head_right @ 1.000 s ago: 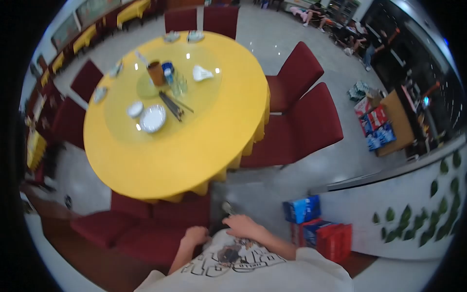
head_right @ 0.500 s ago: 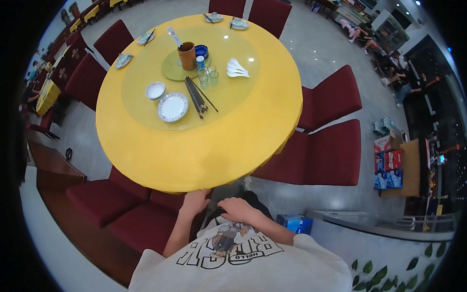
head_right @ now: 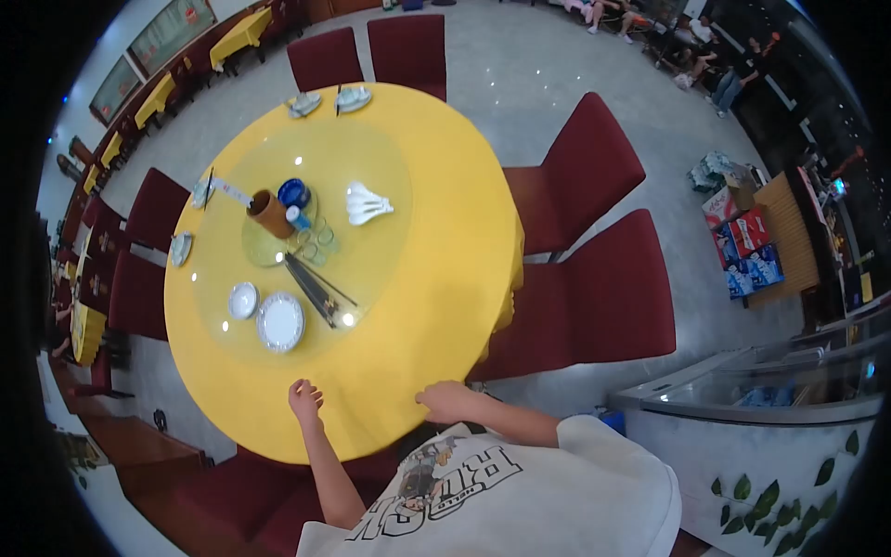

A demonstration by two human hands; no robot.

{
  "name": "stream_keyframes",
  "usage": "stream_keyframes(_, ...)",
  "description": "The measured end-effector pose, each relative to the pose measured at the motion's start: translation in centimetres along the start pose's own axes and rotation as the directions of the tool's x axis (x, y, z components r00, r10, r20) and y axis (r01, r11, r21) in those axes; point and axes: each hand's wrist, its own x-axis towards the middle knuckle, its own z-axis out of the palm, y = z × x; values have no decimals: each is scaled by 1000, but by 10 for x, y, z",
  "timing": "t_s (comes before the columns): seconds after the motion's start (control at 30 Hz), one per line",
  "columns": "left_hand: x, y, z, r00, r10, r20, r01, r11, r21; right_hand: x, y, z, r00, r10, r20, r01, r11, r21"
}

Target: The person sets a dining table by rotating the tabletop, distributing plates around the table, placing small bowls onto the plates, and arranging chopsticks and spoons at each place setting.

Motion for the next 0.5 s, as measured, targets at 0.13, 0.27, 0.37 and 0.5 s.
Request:
stream_keyframes(0.13, 56, 20, -2, 971, -200, -130, 168, 961, -219, 4, -5, 9, 997, 61, -46, -58, 996, 71)
stream_keyframes(0.27, 118, 17, -3, 965, -233, -120, 201, 952, -231, 9, -26, 26, 978, 195, -76, -187, 977, 101)
stream_keyframes(0.37, 154, 0, -4, 975, -196, -101, 167, 957, -238, 13, -45, 45, 970, 235, -54, -226, 965, 135)
stream_keyframes(0.5, 183, -14, -8, 993, -109, -46, 102, 986, -130, 20, -59, 47, 972, 220, 84, -228, 967, 114)
